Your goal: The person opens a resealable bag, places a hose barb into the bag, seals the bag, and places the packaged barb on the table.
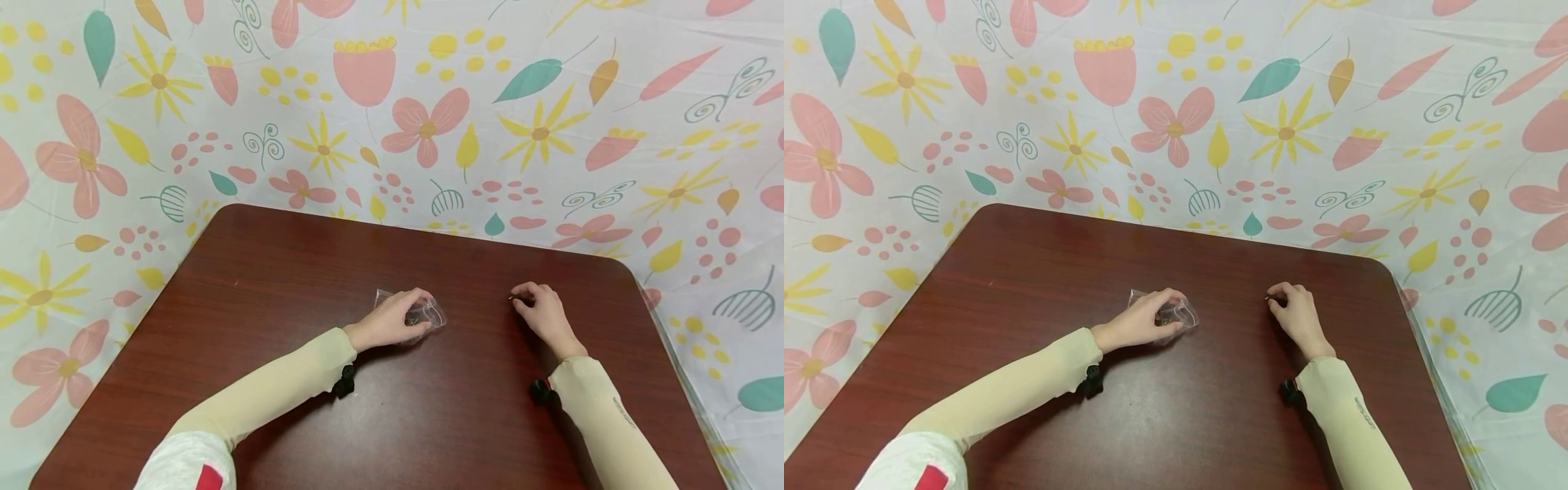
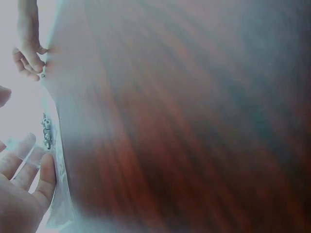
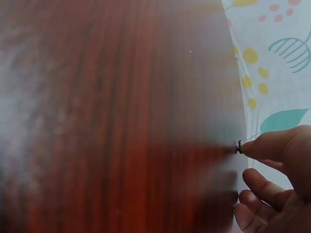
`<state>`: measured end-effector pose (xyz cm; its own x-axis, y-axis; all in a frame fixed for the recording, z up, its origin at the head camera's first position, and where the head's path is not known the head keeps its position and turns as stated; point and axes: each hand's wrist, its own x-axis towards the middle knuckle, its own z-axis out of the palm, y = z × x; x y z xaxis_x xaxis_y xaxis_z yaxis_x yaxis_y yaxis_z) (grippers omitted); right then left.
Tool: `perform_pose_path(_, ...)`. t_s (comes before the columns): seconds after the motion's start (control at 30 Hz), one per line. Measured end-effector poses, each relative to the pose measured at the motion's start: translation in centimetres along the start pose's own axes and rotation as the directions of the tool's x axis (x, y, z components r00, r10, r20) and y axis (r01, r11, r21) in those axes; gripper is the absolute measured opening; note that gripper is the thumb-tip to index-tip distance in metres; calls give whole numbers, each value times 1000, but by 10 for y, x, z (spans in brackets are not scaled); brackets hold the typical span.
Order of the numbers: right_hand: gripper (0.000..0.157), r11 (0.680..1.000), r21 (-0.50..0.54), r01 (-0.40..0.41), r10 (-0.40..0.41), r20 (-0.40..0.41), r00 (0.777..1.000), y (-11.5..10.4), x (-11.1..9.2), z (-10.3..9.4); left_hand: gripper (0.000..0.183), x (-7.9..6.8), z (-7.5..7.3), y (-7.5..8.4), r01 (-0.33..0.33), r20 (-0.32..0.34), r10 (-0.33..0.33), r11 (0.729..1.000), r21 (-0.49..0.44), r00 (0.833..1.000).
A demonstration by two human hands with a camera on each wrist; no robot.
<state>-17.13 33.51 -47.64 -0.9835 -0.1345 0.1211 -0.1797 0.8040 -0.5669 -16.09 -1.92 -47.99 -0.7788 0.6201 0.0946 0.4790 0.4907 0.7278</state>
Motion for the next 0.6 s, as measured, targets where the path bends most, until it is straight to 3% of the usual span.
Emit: perform_pose_path(0.6,15,999,-38,-23,23,8,1000,1,5,2,47,-1,0,1,-4,2,4,1000,18,1000)
